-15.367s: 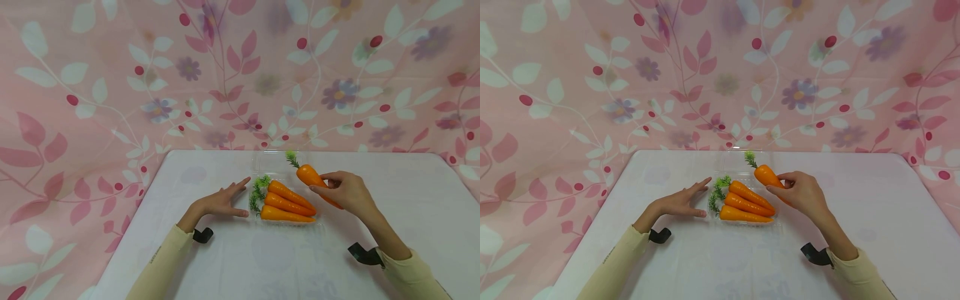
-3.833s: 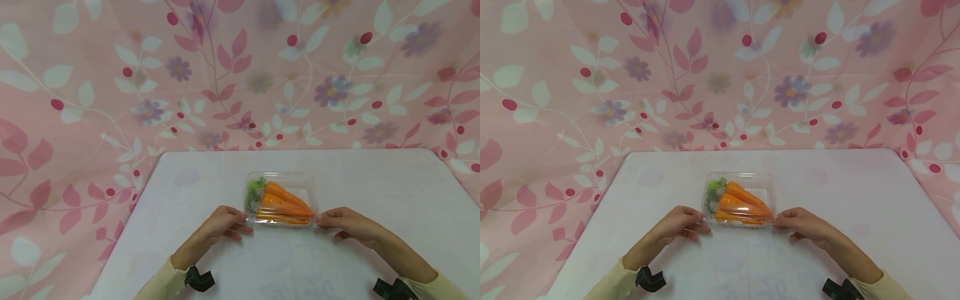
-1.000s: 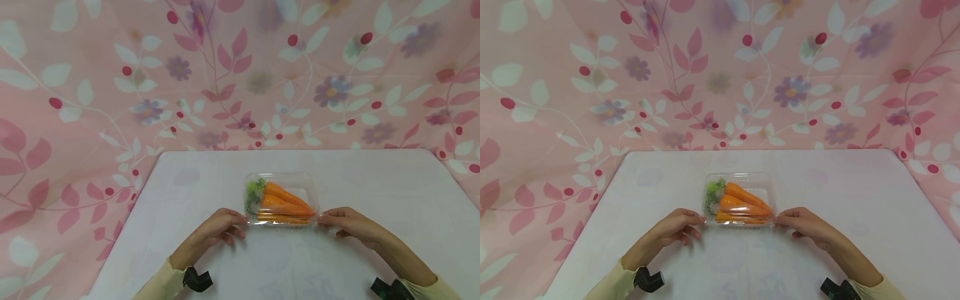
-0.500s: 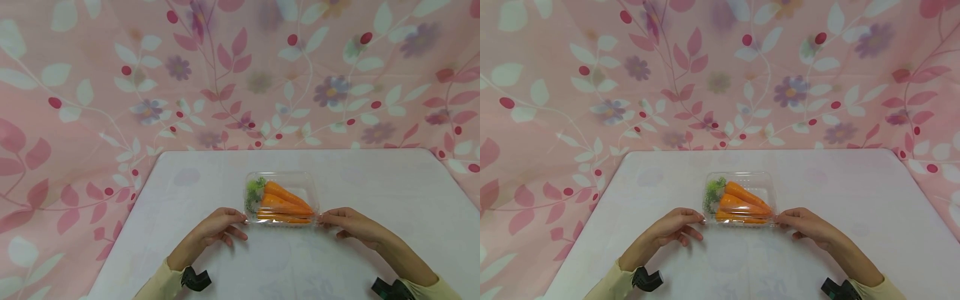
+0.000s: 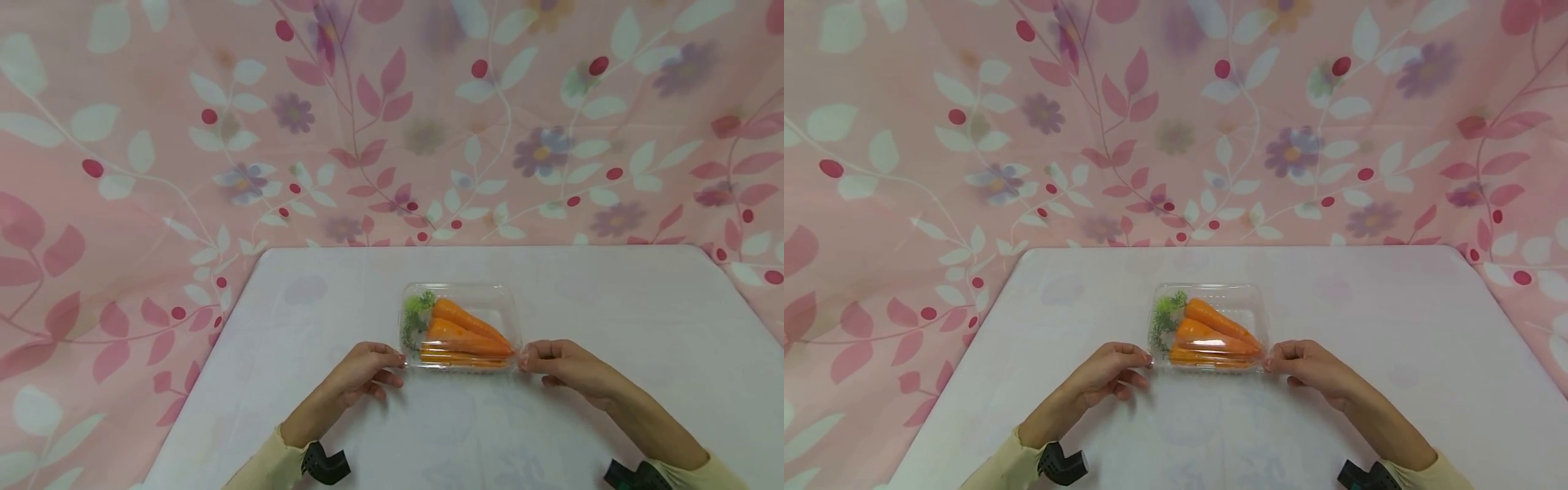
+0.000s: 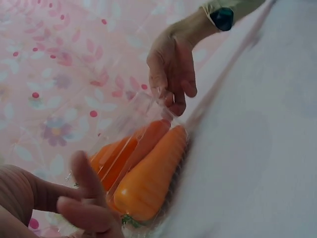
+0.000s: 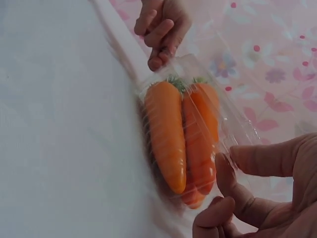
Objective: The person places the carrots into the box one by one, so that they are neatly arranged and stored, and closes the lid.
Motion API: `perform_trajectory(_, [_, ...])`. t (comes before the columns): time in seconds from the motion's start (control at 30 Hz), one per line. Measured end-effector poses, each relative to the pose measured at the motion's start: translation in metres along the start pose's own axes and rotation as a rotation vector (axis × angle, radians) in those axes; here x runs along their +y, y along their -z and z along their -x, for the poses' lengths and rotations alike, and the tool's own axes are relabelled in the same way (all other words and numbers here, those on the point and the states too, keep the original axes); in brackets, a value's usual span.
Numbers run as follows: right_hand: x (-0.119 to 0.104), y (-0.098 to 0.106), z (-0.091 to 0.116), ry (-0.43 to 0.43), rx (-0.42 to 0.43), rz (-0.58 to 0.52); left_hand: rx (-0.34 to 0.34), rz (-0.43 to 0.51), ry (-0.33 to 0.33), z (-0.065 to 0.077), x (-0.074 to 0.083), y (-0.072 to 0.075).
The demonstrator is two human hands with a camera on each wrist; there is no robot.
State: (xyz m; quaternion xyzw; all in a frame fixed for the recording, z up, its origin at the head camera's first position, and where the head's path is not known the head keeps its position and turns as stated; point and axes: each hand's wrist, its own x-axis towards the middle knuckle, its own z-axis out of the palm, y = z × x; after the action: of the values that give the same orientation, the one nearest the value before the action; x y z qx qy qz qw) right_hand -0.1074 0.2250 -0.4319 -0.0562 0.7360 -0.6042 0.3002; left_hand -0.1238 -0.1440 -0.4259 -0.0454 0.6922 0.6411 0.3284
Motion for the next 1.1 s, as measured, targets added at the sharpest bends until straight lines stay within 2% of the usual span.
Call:
perform_trajectory(0.17, [0.001,-0.002,0.0,0.047,0.014,-0.047,0.016,0.02,-0.014,-0.001,-0.001,-0.001])
perform_trajectory(0.4, [0.002,-0.003,-0.003,0.045,0.028,-0.077,-0.01,0.046,-0.011,-0.001,-0.003,-0.003])
perform_trajectory(0.67, [0.001,-0.009,-0.002,0.007,0.116,-0.09,-0.032,0.042,-0.026,0.0,-0.001,-0.001])
perform_trajectory(0.87, [0.0,-0.011,-0.002,0.014,0.119,-0.067,-0.045,0.05,-0.011,0.0,0.001,0.001])
perform_trajectory(0.97, [0.0,-0.01,-0.003,0.017,0.112,-0.051,-0.04,0.023,-0.009,0.001,0.001,0.001])
perform_trajectory(1.1, [0.0,-0.008,-0.002,-0.001,0.095,-0.009,-0.03,-0.062,-0.016,0.001,0.001,0.002])
